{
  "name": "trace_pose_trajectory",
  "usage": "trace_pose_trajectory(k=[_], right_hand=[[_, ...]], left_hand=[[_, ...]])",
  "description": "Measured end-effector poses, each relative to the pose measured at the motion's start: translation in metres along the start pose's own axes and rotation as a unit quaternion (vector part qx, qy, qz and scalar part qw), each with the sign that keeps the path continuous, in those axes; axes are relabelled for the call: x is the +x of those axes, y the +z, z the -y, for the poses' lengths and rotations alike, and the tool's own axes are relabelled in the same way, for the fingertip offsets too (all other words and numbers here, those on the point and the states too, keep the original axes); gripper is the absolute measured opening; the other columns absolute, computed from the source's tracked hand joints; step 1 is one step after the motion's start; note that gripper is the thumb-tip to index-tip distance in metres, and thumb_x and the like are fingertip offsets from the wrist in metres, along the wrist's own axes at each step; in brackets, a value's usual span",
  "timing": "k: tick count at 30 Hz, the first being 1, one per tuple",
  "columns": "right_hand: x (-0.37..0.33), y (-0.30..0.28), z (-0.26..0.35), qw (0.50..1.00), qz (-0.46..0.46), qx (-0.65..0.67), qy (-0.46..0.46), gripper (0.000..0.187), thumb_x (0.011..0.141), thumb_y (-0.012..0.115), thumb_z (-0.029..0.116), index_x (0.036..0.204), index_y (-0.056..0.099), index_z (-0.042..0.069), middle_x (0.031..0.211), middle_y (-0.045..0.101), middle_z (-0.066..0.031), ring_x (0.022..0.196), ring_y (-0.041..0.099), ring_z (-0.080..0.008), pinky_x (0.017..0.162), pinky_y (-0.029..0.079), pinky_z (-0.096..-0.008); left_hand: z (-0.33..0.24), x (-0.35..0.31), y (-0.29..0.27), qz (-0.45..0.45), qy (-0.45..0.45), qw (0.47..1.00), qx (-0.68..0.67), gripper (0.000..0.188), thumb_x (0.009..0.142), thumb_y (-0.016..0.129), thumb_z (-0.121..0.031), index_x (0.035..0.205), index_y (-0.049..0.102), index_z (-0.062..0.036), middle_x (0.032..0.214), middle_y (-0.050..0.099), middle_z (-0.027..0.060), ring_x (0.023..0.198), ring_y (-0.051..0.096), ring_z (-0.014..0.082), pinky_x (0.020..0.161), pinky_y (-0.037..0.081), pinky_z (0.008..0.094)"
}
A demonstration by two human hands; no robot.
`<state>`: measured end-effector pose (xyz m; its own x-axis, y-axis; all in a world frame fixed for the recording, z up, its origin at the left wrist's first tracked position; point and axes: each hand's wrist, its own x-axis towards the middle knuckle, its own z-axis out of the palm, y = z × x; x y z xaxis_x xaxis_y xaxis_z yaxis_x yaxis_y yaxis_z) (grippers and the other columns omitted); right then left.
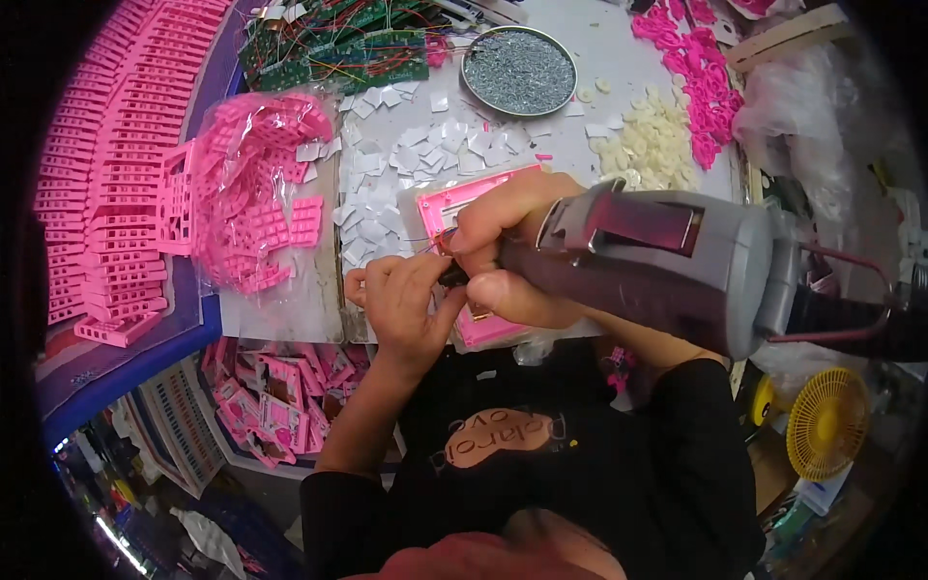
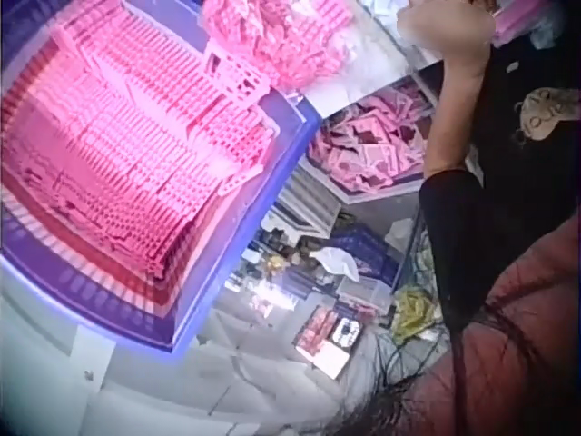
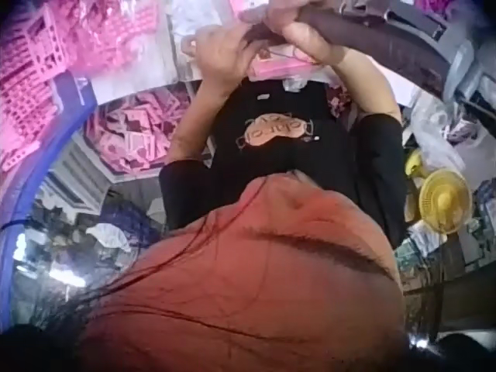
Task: Assembling components of a small pink toy piano at a factory workbench.
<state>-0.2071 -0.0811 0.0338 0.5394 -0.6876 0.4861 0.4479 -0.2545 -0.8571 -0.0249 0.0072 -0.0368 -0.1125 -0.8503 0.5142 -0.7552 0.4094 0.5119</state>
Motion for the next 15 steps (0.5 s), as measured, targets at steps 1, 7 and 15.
trace_pose_trajectory(k=[1,7,15], right_hand=[[0.0,0.0002,0.001,1.0,0.0,-0.001,0.004,0.029,0.09,0.07,0.016,0.114,0.054,0.01,0.061,0.055,-0.0023,0.056,0.055,-0.0184,0.057,0.05,-0.0352],[-0.0024,0.0014,0.0002,0.999,-0.005,-0.039,0.032,0.027,0.091,0.07,0.018,0.112,0.055,0.011,0.061,0.055,-0.0025,0.054,0.054,-0.0182,0.057,0.051,-0.0355],[-0.0036,0.0041,-0.0068,0.991,0.009,-0.117,-0.058,0.027,0.09,0.072,0.018,0.109,0.055,0.008,0.061,0.056,-0.0039,0.051,0.055,-0.0199,0.054,0.052,-0.0351]], left_hand=[[0.0,0.001,-0.0007,0.003,0.0,1.0,-0.001,0.044,0.069,0.084,-0.03,0.107,0.068,-0.0125,0.101,0.068,-0.0027,0.09,0.058,0.0188,0.084,0.03,0.0409],[-0.0001,-0.0008,-0.0013,0.011,-0.009,1.0,-0.012,0.045,0.07,0.083,-0.031,0.109,0.068,-0.0118,0.101,0.068,-0.0029,0.09,0.058,0.0181,0.085,0.028,0.0417],[0.0022,-0.0066,0.0034,0.002,-0.013,1.0,-0.026,0.043,0.073,0.081,-0.031,0.108,0.068,-0.0109,0.104,0.067,-0.0028,0.091,0.058,0.0179,0.086,0.028,0.0424]])
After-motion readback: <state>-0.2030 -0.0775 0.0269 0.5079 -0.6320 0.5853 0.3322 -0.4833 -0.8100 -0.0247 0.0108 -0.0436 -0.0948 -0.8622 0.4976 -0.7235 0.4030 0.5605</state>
